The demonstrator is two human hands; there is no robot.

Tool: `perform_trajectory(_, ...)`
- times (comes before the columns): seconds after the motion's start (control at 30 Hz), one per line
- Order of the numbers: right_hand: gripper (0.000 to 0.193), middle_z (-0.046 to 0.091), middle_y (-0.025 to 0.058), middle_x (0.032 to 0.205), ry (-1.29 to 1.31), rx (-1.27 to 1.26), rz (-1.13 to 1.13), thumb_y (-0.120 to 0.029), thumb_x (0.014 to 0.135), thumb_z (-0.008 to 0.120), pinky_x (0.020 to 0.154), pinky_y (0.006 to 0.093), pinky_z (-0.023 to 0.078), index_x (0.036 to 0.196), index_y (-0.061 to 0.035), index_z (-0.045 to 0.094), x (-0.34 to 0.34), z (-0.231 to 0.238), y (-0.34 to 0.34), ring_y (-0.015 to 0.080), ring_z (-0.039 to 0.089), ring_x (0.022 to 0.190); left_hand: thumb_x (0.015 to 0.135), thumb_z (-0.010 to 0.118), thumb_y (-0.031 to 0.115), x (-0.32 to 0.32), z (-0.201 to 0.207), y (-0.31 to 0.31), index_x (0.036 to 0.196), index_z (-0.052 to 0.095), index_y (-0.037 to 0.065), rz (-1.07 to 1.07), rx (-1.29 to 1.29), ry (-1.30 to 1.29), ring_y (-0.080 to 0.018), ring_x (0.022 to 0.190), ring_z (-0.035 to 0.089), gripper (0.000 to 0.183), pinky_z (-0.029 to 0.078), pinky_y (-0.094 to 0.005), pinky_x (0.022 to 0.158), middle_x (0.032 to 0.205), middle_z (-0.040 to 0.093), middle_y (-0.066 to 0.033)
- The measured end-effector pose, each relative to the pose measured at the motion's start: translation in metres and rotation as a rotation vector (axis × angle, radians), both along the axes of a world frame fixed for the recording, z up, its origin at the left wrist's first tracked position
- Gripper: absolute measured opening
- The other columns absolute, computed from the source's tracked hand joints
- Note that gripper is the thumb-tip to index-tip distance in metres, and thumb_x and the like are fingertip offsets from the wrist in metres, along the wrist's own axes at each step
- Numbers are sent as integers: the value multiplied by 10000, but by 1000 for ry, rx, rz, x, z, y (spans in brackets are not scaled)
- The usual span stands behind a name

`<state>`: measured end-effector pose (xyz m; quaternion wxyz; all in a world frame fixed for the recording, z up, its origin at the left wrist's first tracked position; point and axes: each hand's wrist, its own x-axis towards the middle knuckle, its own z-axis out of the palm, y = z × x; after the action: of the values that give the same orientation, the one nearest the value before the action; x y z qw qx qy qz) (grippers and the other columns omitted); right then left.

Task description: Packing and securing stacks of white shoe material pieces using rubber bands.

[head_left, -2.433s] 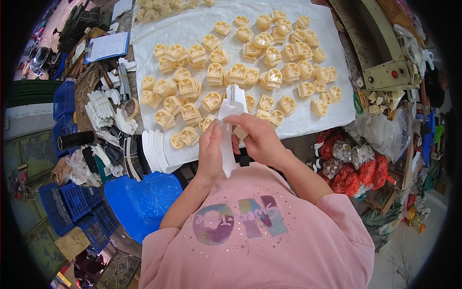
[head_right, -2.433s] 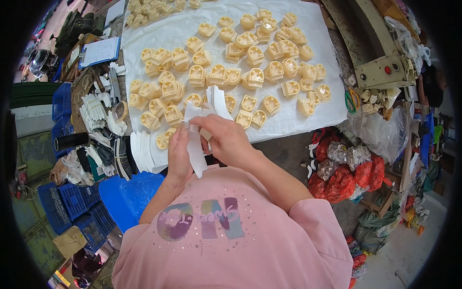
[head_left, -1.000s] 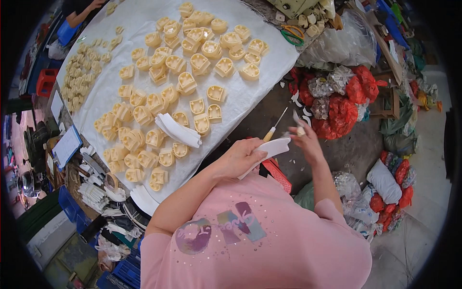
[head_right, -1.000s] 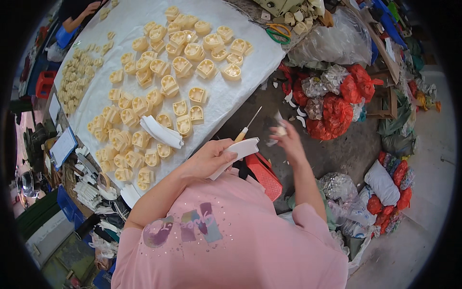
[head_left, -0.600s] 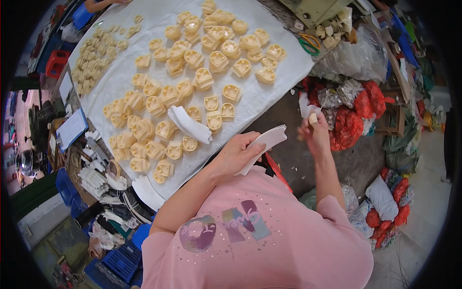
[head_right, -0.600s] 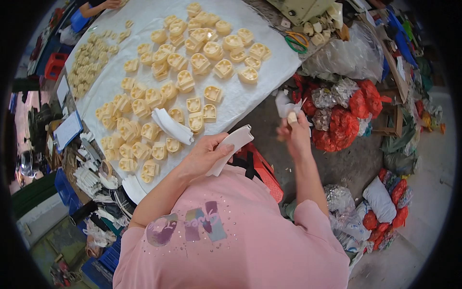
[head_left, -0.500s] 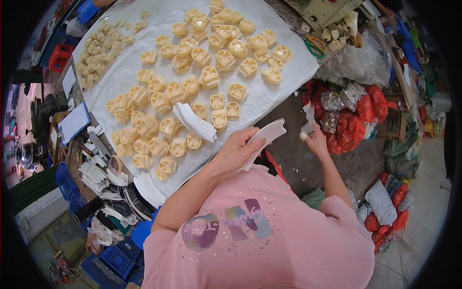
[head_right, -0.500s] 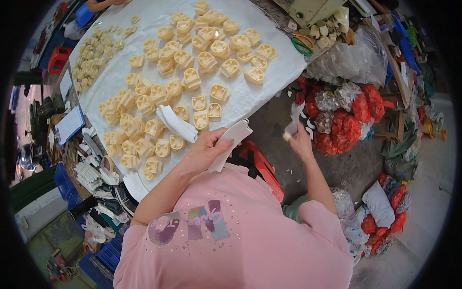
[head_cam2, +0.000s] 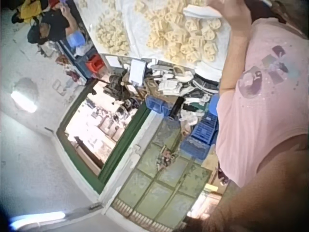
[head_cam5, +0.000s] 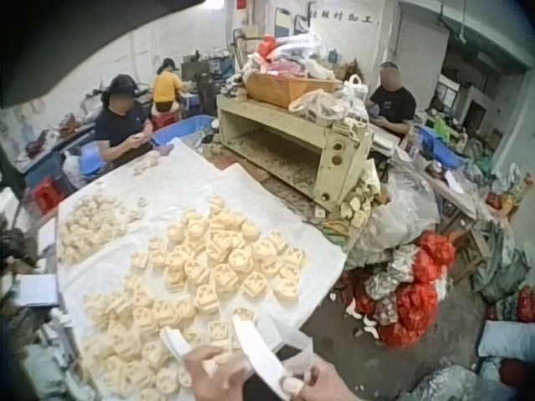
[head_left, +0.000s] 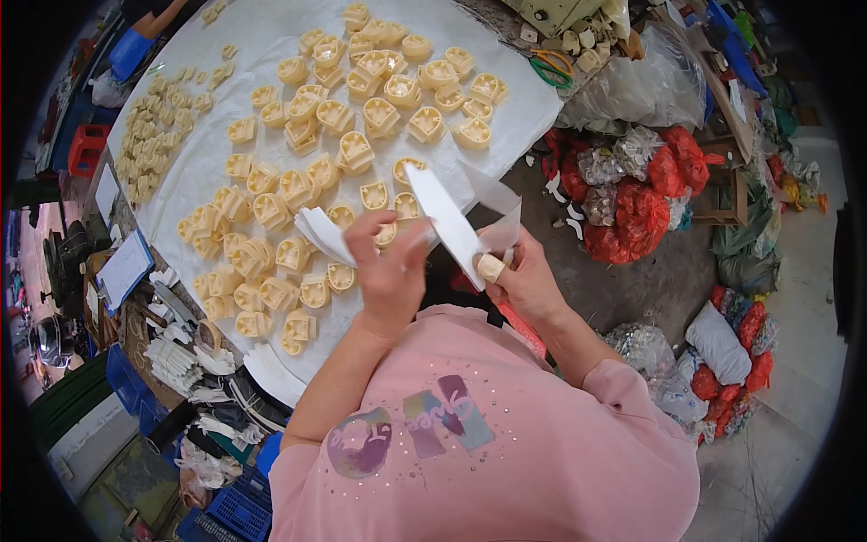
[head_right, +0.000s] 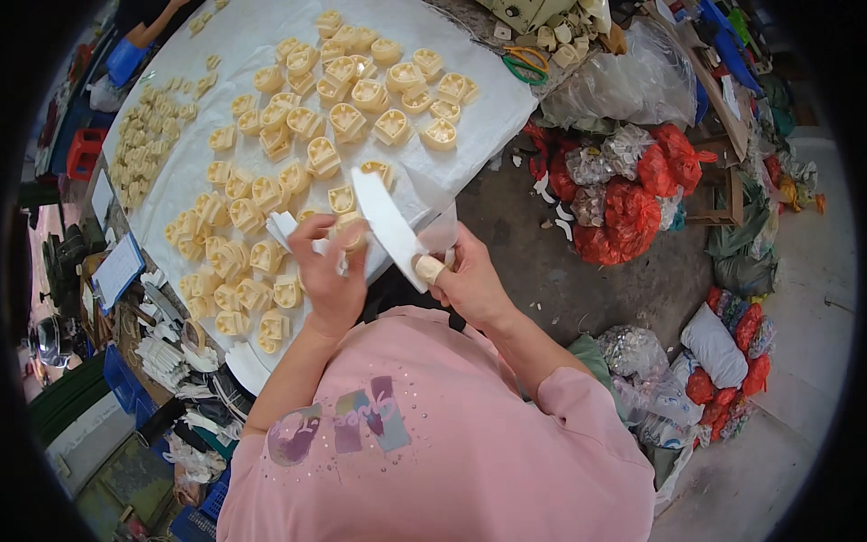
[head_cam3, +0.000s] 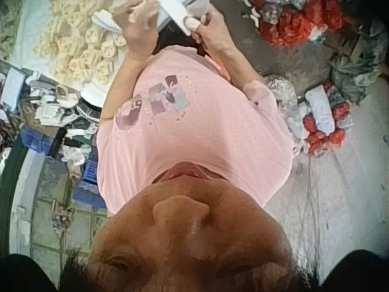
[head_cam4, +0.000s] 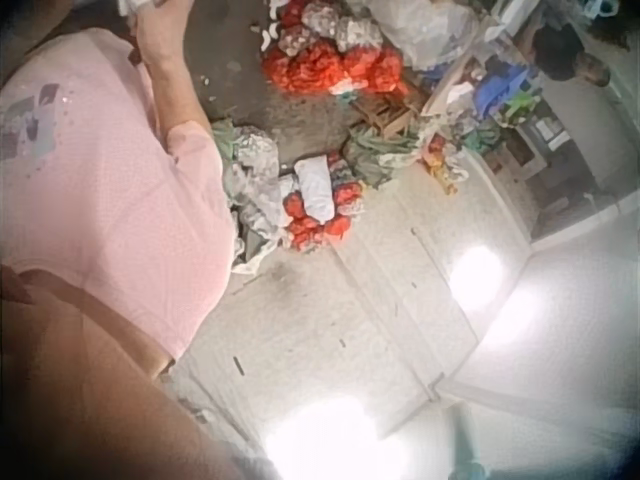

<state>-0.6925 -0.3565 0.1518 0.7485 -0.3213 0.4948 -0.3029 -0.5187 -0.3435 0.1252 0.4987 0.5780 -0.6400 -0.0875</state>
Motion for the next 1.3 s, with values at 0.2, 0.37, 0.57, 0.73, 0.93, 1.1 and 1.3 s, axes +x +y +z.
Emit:
perform_trajectory(0.2,351,506,-12,857,84,-164,251,-127,766,637,664,227,403,1081,-53,502,16,1,9,58,442,727,938,349,267,14,11,0,1208,430,-32,-273,735,1452,-172,856,534,411,426,-322,805,946,587,-110)
perform_trajectory(0.37,415,522,70,937,315,-409,381,-138,811,584,703,296,441,1205,-74,473,21,-8,-4,175,544,787,944,342,231,25,19,4,1189,482,4,-105,652,976,-123,707,564,362,457,-250,650,785,598,-67)
perform_trajectory(0.57,373,554,68,933,632,-1071,508,-29,793,512,628,349,470,1143,-153,546,34,8,-25,258,589,758,937,355,245,38,11,15,1068,524,10,-137,651,702,-118,633,550,317,451,-259,597,700,581,-42)
perform_trajectory(0.73,356,557,35,809,767,-1171,588,2,720,540,561,356,469,1040,-147,584,48,18,-25,233,594,734,930,367,228,33,23,17,992,534,9,-207,625,739,-124,625,550,282,451,-259,579,701,580,-52)
perform_trajectory(0.93,352,551,45,808,666,-1216,571,26,682,547,542,337,467,1003,-116,578,58,13,-21,230,595,683,923,336,163,22,21,25,1041,519,8,-263,826,937,-123,640,541,267,447,-258,593,722,568,-40)
perform_trajectory(1.1,346,604,121,867,-71,-549,472,-59,750,580,626,295,475,1095,-58,555,49,0,-24,224,609,717,926,308,186,24,23,21,1178,476,-7,-326,666,1329,-117,665,511,359,443,-261,617,761,533,-40)
perform_trajectory(1.3,378,635,141,927,117,-550,1314,-130,789,524,738,333,469,1167,-134,554,-15,4,-36,274,615,860,941,344,264,46,9,12,1294,331,-13,-300,593,1542,-147,650,469,449,422,-278,598,755,511,-63)
